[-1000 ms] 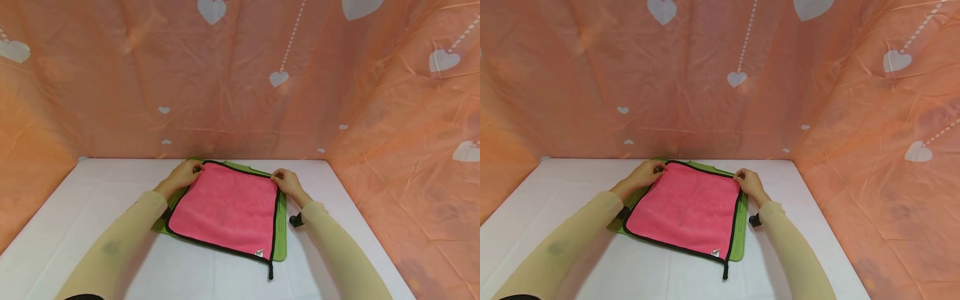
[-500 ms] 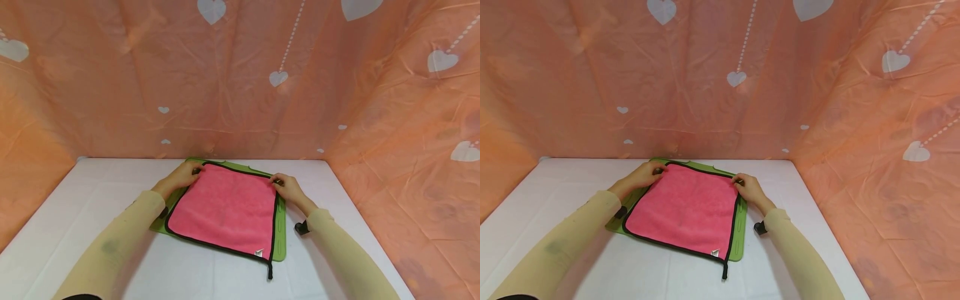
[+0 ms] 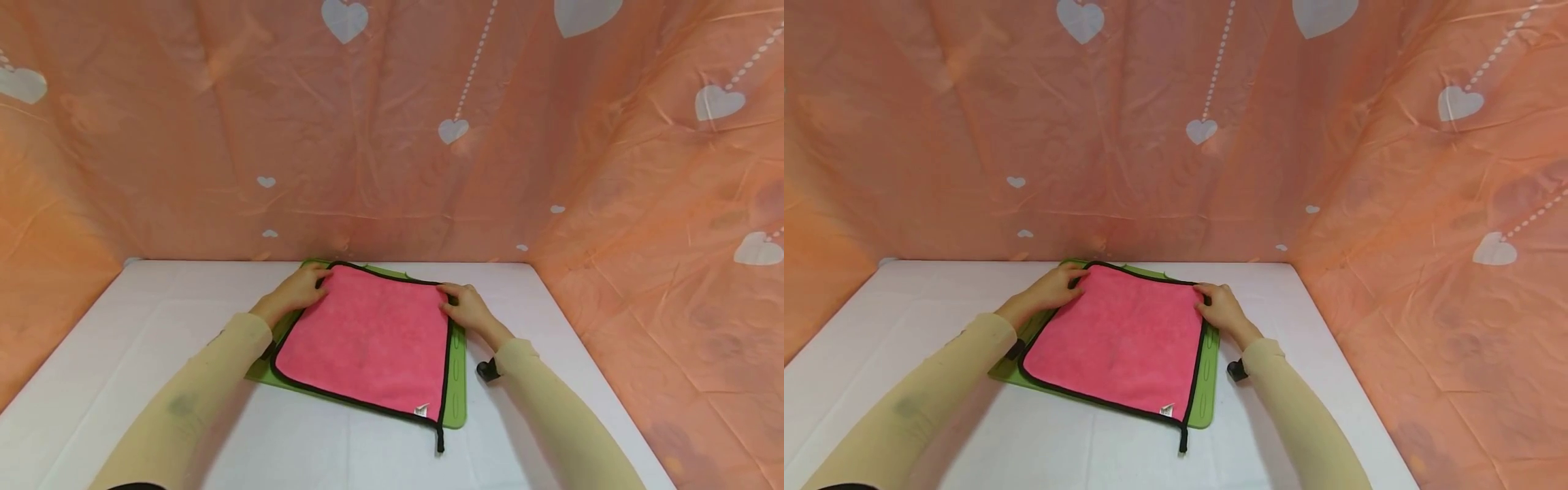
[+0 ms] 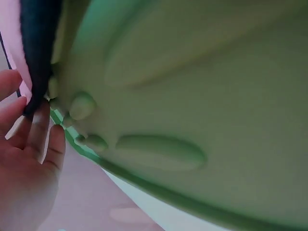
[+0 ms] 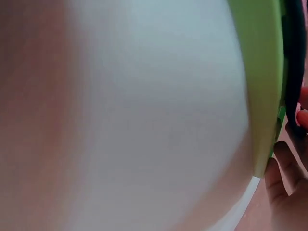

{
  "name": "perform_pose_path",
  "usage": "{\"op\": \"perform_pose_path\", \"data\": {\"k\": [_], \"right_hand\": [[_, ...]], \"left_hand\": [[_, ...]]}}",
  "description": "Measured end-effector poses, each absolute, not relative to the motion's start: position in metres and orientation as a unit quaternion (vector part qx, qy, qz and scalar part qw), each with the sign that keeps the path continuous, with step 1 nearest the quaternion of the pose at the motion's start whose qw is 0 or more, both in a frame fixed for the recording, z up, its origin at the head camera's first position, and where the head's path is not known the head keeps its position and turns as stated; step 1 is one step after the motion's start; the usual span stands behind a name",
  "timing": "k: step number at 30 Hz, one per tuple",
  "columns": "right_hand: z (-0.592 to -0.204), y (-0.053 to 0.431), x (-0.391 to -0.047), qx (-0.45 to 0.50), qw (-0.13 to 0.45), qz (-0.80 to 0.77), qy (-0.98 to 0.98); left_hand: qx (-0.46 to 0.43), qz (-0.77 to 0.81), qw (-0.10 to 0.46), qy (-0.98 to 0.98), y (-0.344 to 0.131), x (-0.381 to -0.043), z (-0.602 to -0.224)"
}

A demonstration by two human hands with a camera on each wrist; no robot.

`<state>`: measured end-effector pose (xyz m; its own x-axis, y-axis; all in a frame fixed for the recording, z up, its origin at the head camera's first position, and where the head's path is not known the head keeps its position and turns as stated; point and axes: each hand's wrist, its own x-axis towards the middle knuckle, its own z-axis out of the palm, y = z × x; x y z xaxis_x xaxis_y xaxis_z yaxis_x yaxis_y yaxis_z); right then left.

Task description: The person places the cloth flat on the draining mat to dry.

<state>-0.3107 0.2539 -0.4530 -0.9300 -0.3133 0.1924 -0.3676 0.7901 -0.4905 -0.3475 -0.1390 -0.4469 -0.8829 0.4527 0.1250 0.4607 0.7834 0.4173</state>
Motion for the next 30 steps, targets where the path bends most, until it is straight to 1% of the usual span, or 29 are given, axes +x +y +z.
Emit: {"op": "perform_pose_path", "data": {"k": [5,8,11,16,20,22,25,30], "right_hand": [[-0.454,0.25,-0.311,0.167,0.005,0.235,-0.958],[-0.452,0.248,-0.311,0.157,-0.017,0.212,-0.964],[-0.45,0.247,-0.311,0.156,-0.026,0.2,-0.967],[-0.446,0.247,-0.306,0.17,-0.008,0.2,-0.965],[-0.444,0.246,-0.294,0.204,0.013,0.185,-0.961],[-0.444,0.244,-0.286,0.23,0.009,0.172,-0.958],[-0.444,0.241,-0.273,0.267,-0.011,0.159,-0.951],[-0.443,0.236,-0.255,0.289,-0.076,0.153,-0.942]], "left_hand": [[-0.228,-0.191,0.019,-0.955,-0.139,-0.346,-0.447],[-0.224,-0.184,0.002,-0.957,-0.139,-0.344,-0.445],[-0.221,-0.186,-0.021,-0.957,-0.138,-0.341,-0.442],[-0.234,-0.192,-0.038,-0.952,-0.138,-0.338,-0.438],[-0.274,-0.19,-0.035,-0.942,-0.139,-0.329,-0.434],[-0.3,-0.184,-0.032,-0.936,-0.14,-0.321,-0.433],[-0.332,-0.166,-0.033,-0.928,-0.14,-0.306,-0.432],[-0.344,-0.142,-0.074,-0.925,-0.142,-0.276,-0.434]]}}
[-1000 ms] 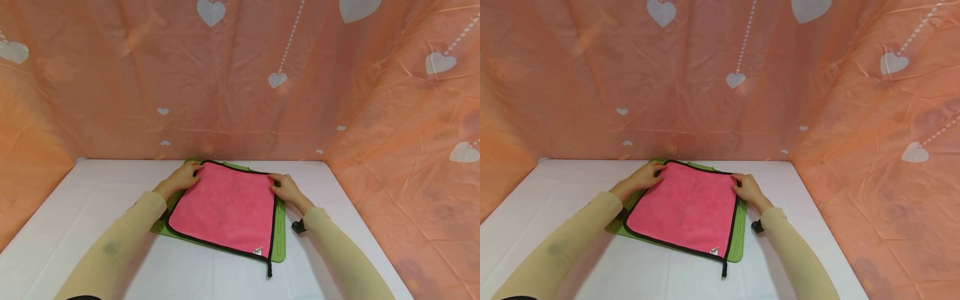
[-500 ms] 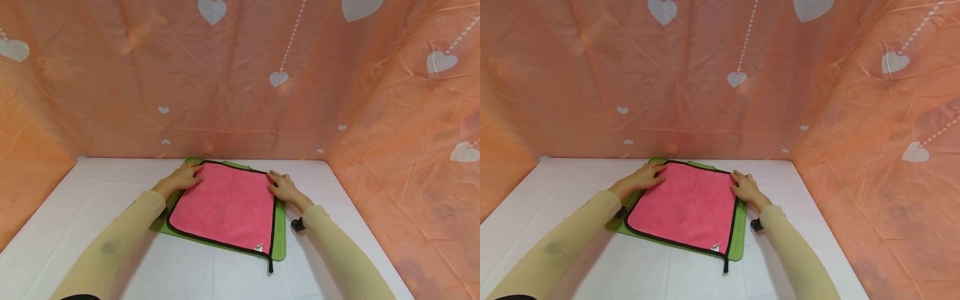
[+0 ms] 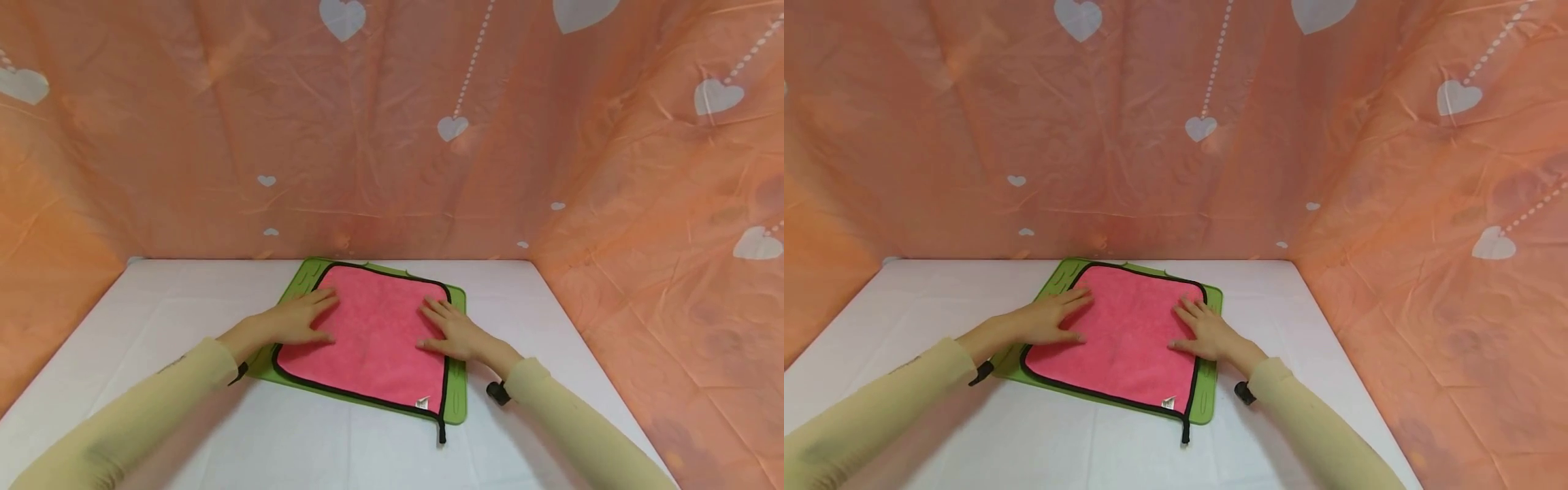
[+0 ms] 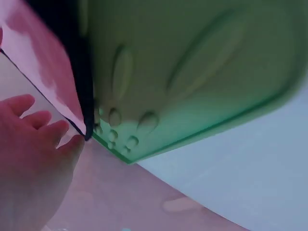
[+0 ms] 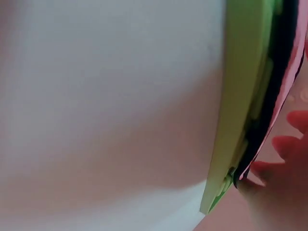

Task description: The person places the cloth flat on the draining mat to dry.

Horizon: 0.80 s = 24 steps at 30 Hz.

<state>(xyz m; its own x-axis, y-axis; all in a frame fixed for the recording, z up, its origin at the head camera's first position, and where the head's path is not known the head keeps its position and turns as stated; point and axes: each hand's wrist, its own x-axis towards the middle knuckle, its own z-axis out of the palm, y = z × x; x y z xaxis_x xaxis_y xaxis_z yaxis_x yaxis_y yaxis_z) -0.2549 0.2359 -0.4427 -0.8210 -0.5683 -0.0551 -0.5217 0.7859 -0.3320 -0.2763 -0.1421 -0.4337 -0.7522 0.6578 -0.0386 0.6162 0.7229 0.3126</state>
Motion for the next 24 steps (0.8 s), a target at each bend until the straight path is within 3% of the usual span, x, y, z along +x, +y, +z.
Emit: {"op": "perform_pose_path", "data": {"k": [5,13,19,24], "right_hand": [[-0.443,0.235,-0.243,-0.3,0.128,-0.139,0.935],[-0.442,0.237,-0.239,-0.294,0.159,-0.155,0.93],[-0.444,0.24,-0.239,-0.295,0.144,-0.162,0.931],[-0.443,0.247,-0.241,-0.274,0.087,-0.176,0.942]], "left_hand": [[0.348,0.122,0.107,0.923,-0.149,-0.254,-0.439],[0.357,0.13,0.108,0.919,-0.155,-0.238,-0.442],[0.35,0.132,0.087,0.923,-0.161,-0.231,-0.45],[0.315,0.141,0.038,0.938,-0.175,-0.227,-0.448]]}}
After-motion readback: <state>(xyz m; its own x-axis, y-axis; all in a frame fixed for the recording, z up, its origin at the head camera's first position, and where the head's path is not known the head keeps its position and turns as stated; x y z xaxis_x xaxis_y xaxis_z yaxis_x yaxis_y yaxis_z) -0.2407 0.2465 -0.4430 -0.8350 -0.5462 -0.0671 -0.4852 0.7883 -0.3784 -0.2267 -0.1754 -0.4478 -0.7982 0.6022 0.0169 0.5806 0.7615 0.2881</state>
